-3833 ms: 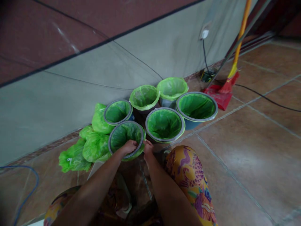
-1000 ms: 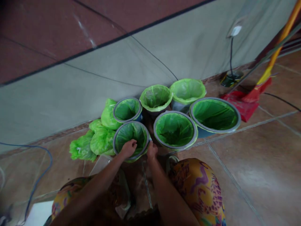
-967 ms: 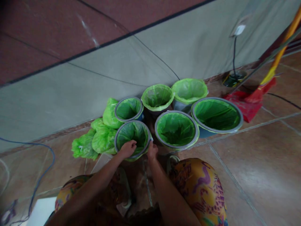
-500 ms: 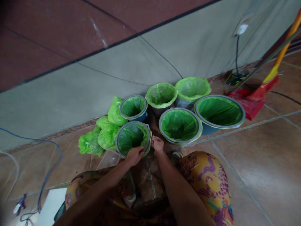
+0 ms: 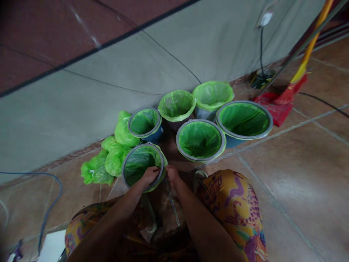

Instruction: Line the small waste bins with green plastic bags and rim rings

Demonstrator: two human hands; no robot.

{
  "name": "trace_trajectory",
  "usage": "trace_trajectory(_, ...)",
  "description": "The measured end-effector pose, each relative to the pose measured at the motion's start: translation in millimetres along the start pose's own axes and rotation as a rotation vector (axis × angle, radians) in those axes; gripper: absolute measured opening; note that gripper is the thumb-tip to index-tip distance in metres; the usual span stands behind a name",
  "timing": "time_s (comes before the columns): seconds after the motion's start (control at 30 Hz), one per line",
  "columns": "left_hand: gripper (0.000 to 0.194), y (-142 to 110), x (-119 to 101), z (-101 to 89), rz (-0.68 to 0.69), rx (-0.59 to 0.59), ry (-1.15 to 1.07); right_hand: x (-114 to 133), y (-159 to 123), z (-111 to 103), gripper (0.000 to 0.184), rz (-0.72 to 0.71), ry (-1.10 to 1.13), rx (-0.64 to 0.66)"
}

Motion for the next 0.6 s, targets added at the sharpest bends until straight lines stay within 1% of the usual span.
trace_trajectory(0.07,0.021,3.5,-0.4,-0.8,-0.015,-0.019,0.076,1.8,1.2,1.0,0.006,-0.014,0.015,0.005)
trace_trajectory(0.2,0.027,10.6,2.7,-7.3,-0.086,-0.103,0.201,0.7,2.4,0.0,0.012,-0.033,0.027,-0.007)
trace_trajectory(0.27,0.029,14.1,4.1,-8.4,-0.114,-0.123,0.243,-0.1,3.5,-0.5,0.014,-0.047,0.023,-0.014)
trace_trajectory(0.37,0.029,19.9,3.2,-6.0,-0.119,-0.112,0.289,2.0,5.8,-3.2,0.016,-0.082,-0.005,-0.047)
trace_trajectory(0.47,0.027,23.4,1.8,-1.5,-0.094,-0.069,0.316,6.6,7.7,-7.7,0.020,-0.127,-0.060,-0.096)
trace_trajectory(0.6,0.024,19.2,7.0,-1.7,-0.080,-0.022,0.331,11.8,7.6,-13.8,0.024,-0.166,-0.164,-0.132)
Point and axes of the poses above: each hand's wrist, its own y-axis towards the middle knuckle, its own z-axis out of the palm, x = y × z, the point moved 10 cm from there along y, towards the middle knuckle, and after that the axes turned 11 degrees about x, right-handed, at the moved point
